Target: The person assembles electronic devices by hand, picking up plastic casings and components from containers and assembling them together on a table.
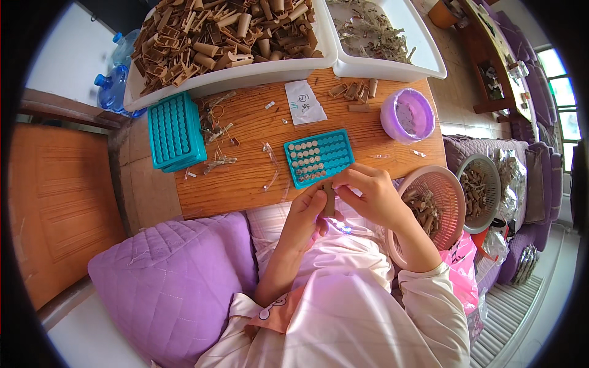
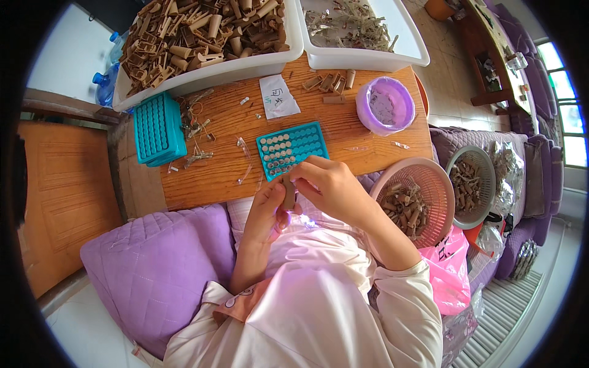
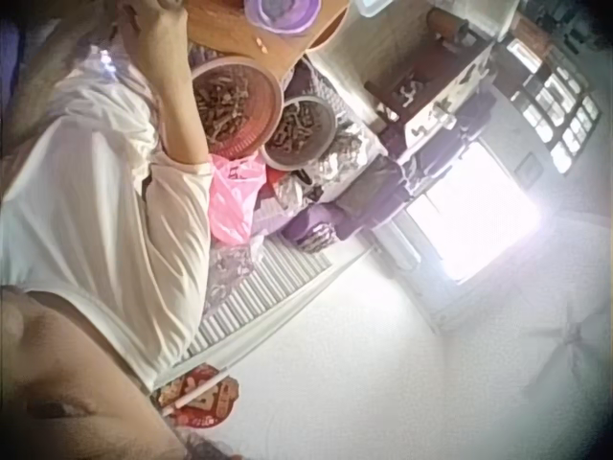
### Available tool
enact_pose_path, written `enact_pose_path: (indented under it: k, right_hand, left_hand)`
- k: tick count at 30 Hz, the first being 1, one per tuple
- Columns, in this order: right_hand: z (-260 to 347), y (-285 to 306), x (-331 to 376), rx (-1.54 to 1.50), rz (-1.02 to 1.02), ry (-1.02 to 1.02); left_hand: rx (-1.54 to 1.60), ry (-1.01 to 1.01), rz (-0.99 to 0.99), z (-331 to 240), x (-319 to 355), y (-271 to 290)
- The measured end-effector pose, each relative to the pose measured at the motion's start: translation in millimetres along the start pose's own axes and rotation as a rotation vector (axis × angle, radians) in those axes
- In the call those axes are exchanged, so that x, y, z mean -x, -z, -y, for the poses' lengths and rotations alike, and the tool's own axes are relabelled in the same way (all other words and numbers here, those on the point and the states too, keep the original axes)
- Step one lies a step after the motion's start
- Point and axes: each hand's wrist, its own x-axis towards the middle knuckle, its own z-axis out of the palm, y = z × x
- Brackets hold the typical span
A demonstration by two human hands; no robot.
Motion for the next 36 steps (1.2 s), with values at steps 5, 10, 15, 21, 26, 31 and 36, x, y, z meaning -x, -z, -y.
enact_pose_path:
  k: [5, 10, 15, 21, 26, 31, 36]
  right_hand:
    - [4, 7, -2, -0.091, -0.005, -0.042]
    - [13, 1, -2, 0.014, -0.071, 0.065]
    - [19, -4, -1, -0.016, -0.136, 0.087]
    - [20, -4, 0, 0.009, -0.189, 0.153]
    - [19, -5, 6, 0.02, -0.186, 0.192]
    - [27, -6, 5, 0.02, -0.18, 0.172]
    - [25, -7, 6, 0.029, -0.241, 0.16]
  left_hand:
    - [-0.018, -0.034, 0.019, -6, 1, -7]
    - [0.012, -0.075, 0.038, -11, 2, -12]
    - [0.053, -0.104, 0.072, -9, 3, -1]
    - [-0.044, -0.147, 0.093, -10, 6, -1]
    - [-0.014, -0.143, 0.057, -12, 8, -8]
    - [-0.027, -0.165, 0.063, -12, 10, -4]
    - [-0.033, -0.169, 0.103, -12, 9, -4]
